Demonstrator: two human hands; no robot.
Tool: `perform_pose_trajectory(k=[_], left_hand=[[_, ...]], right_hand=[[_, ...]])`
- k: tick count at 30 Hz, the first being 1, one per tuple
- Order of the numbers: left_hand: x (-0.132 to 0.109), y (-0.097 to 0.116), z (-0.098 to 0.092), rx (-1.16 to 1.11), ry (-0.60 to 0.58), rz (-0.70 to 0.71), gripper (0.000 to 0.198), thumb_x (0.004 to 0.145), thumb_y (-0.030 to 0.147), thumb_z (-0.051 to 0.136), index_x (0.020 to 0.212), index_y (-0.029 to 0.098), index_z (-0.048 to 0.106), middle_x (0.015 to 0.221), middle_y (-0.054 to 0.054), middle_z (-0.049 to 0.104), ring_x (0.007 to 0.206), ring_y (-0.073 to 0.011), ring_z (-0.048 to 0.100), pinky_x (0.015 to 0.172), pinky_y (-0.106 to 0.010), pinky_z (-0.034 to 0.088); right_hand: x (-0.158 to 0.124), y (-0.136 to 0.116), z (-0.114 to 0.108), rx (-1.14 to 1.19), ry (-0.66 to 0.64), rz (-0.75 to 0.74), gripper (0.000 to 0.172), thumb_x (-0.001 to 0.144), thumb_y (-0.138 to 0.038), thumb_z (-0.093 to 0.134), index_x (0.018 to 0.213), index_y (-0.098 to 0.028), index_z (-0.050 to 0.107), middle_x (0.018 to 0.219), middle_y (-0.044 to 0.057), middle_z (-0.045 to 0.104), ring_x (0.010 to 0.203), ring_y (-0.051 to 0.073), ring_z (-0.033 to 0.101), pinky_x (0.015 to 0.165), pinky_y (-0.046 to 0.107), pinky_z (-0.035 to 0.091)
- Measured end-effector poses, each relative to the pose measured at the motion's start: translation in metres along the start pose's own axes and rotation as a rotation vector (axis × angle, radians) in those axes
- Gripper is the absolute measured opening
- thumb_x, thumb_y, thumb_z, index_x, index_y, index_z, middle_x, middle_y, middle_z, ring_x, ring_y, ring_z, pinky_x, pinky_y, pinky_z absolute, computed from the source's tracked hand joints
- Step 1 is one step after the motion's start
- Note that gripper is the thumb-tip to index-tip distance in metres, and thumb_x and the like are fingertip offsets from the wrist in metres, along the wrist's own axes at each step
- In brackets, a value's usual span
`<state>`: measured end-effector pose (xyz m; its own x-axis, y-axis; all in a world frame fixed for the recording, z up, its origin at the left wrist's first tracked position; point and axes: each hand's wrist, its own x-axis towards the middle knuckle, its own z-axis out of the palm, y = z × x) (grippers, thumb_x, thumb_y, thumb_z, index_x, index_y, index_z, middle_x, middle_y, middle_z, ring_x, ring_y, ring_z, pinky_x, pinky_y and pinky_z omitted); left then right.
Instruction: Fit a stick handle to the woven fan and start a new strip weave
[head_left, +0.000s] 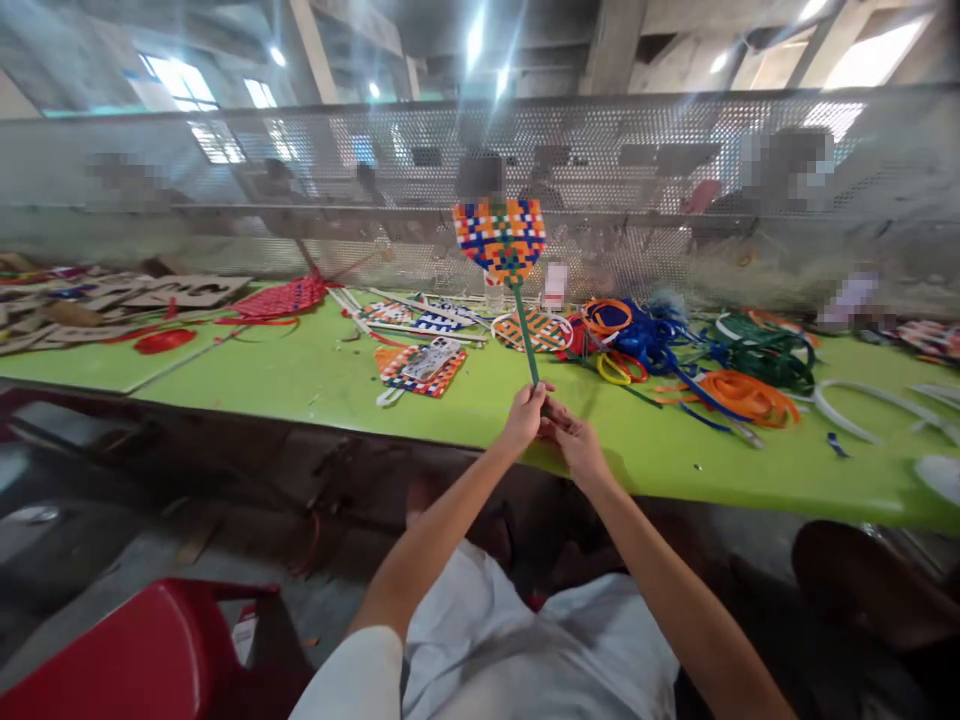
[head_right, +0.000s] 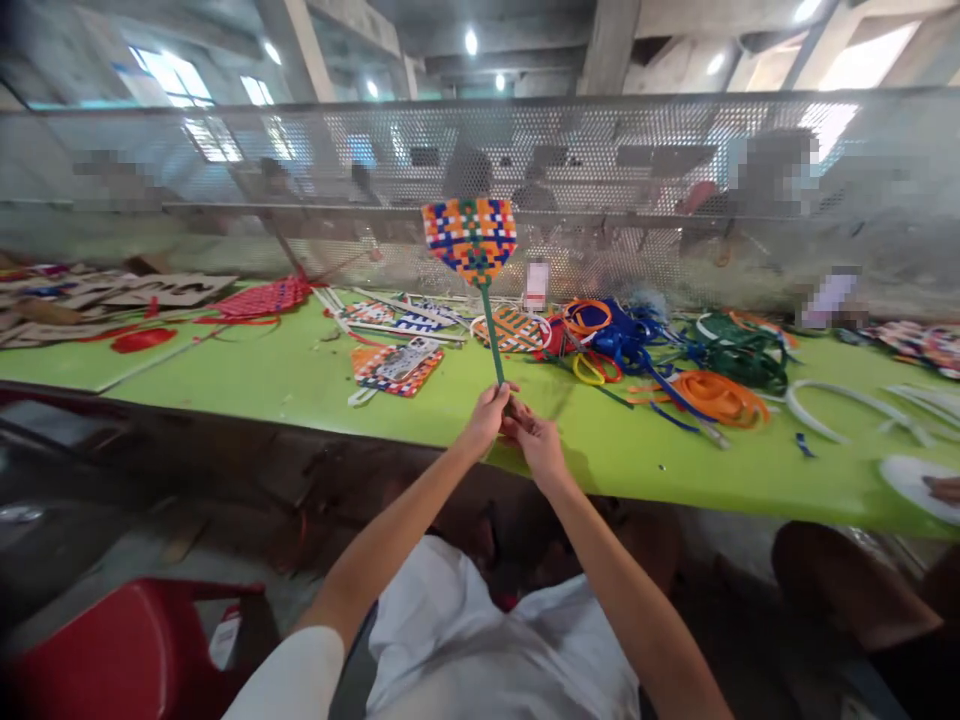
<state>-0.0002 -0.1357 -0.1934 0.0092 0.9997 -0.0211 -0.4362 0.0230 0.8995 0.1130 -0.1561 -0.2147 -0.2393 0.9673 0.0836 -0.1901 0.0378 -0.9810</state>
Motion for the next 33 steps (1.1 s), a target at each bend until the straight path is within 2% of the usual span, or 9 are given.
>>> perform_pose_trajectory(k=[5,9,13,18,20,24,26,28,33], left_hand=[[-0.036,0.010,-0.021,0.002,-0.112,-0.013,0.031,0.098,0.046,0.078,0.096,0.018,0.064,0.055,0.007,0.048,0.053,-0.0106,0.053,0.054,-0.019,0.045],[-0.062,0.009,-0.036,0.006,-0.142,-0.017,0.034,0.095,0.050,0.080,0.101,0.020,0.064,0.056,0.012,0.036,0.042,-0.0056,0.025,0.042,-0.016,0.026],[-0.084,-0.011,-0.037,-0.010,-0.147,0.029,0.049,0.092,0.068,0.078,0.097,0.022,0.061,0.057,0.012,0.032,0.043,-0.0052,0.023,0.042,-0.015,0.018],[-0.111,-0.047,-0.031,-0.006,-0.212,0.010,0.071,0.075,0.085,0.082,0.079,0.022,0.050,0.056,0.010,0.035,0.044,-0.0050,0.027,0.041,-0.017,0.018],[-0.118,-0.060,-0.029,-0.014,-0.223,-0.009,0.076,0.071,0.090,0.081,0.077,0.022,0.047,0.056,0.010,0.037,0.044,-0.0049,0.027,0.041,-0.018,0.019],[-0.127,-0.079,-0.025,-0.037,-0.191,-0.045,0.077,0.072,0.095,0.075,0.076,0.024,0.044,0.053,0.010,0.032,0.042,-0.0061,0.023,0.040,-0.019,0.017],[-0.132,-0.084,-0.023,-0.036,-0.175,-0.059,0.077,0.071,0.095,0.075,0.076,0.024,0.046,0.051,0.010,0.032,0.042,-0.0067,0.025,0.040,-0.020,0.017],[-0.140,-0.083,-0.021,-0.028,-0.157,-0.062,0.077,0.069,0.095,0.077,0.074,0.023,0.048,0.050,0.008,0.035,0.042,-0.0073,0.028,0.041,-0.021,0.018],[-0.167,-0.061,-0.022,-0.009,-0.060,-0.055,0.074,0.073,0.086,0.083,0.069,0.021,0.046,0.054,0.006,0.040,0.048,-0.0067,0.031,0.043,-0.021,0.017]], right_hand=[[-0.054,0.006,0.001,-0.126,0.071,-0.037,0.065,0.071,-0.080,0.084,0.093,-0.019,0.080,0.095,0.012,0.084,0.070,0.030,0.080,0.055,0.039,0.065],[-0.085,-0.002,-0.009,-0.202,0.152,-0.114,0.073,0.077,-0.087,0.075,0.100,-0.017,0.078,0.094,0.014,0.083,0.062,0.022,0.076,0.052,0.032,0.060],[-0.085,-0.020,-0.012,-0.252,0.200,-0.230,0.076,0.085,-0.087,0.066,0.115,-0.017,0.077,0.106,0.015,0.083,0.076,0.021,0.078,0.064,0.032,0.061],[-0.074,-0.030,0.004,-0.289,0.127,-0.317,0.078,0.088,-0.084,0.067,0.130,-0.020,0.074,0.123,0.015,0.081,0.114,0.028,0.076,0.096,0.039,0.061],[-0.075,-0.023,0.011,-0.299,0.077,-0.300,0.076,0.090,-0.085,0.063,0.128,-0.020,0.074,0.117,0.014,0.083,0.107,0.028,0.078,0.094,0.040,0.062],[-0.087,-0.004,0.015,-0.319,0.052,-0.225,0.066,0.092,-0.080,0.062,0.115,-0.020,0.076,0.100,0.013,0.084,0.073,0.024,0.075,0.075,0.040,0.064],[-0.096,0.002,0.015,-0.326,0.078,-0.218,0.057,0.093,-0.073,0.065,0.114,-0.021,0.076,0.100,0.012,0.084,0.080,0.026,0.077,0.083,0.041,0.064],[-0.107,0.005,0.017,-0.331,0.103,-0.225,0.049,0.096,-0.065,0.065,0.117,-0.022,0.076,0.105,0.012,0.084,0.098,0.029,0.079,0.098,0.043,0.062],[-0.139,0.004,0.027,-0.293,0.158,-0.293,0.042,0.105,-0.056,0.059,0.126,-0.025,0.077,0.130,0.012,0.080,0.127,0.030,0.073,0.115,0.044,0.054]])
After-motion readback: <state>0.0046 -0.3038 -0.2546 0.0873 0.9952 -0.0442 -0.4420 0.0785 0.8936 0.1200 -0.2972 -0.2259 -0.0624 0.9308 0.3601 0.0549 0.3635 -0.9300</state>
